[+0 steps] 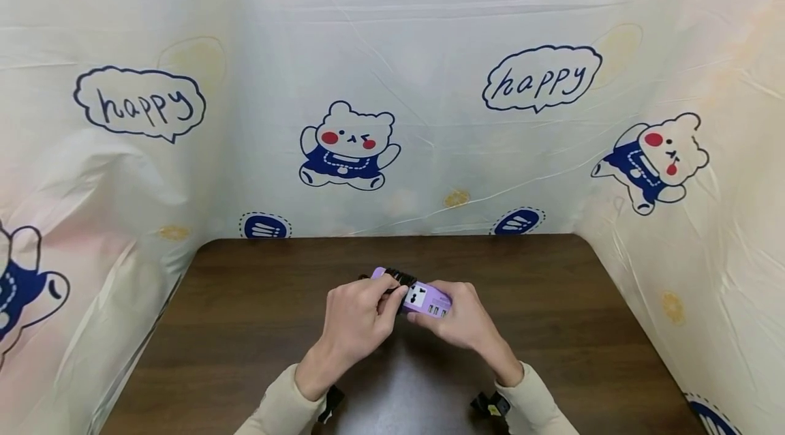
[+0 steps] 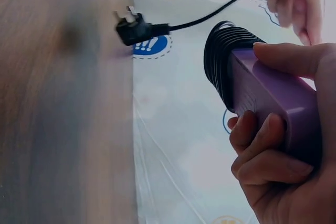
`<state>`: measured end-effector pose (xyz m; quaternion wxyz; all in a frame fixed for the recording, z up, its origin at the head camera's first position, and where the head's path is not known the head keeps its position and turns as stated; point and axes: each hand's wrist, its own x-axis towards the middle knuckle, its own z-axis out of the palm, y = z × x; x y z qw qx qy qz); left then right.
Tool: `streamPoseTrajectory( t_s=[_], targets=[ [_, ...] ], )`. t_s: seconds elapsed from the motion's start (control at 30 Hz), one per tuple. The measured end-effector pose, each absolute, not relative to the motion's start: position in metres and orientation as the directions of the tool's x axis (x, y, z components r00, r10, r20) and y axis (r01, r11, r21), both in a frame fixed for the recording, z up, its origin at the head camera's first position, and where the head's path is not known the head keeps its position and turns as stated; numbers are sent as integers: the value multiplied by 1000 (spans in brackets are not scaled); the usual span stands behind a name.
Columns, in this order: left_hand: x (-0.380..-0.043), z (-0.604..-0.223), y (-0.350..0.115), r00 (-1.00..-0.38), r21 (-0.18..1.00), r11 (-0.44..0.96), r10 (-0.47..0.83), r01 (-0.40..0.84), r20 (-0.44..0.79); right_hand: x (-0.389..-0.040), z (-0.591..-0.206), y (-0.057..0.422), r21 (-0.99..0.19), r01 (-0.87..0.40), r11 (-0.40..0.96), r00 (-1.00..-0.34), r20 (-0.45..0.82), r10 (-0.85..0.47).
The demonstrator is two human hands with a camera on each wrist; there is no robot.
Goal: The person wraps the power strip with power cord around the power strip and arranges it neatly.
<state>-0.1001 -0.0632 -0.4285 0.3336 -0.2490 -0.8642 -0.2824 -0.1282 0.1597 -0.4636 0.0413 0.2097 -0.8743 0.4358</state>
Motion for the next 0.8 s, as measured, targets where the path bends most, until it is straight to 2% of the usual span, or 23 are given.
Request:
streamPoseTrajectory(
  t_s=[0.3,0.8],
  targets=[
    [-93,-448,-55,-718,488,632,162,602,677,-131,-460,163,-800,-352,486,-927,226,-298],
    [-81,-446,-53,-758,578,585,101,569,644,-129,-436,161,-853,-343,394,-929,245,-278]
  ],
)
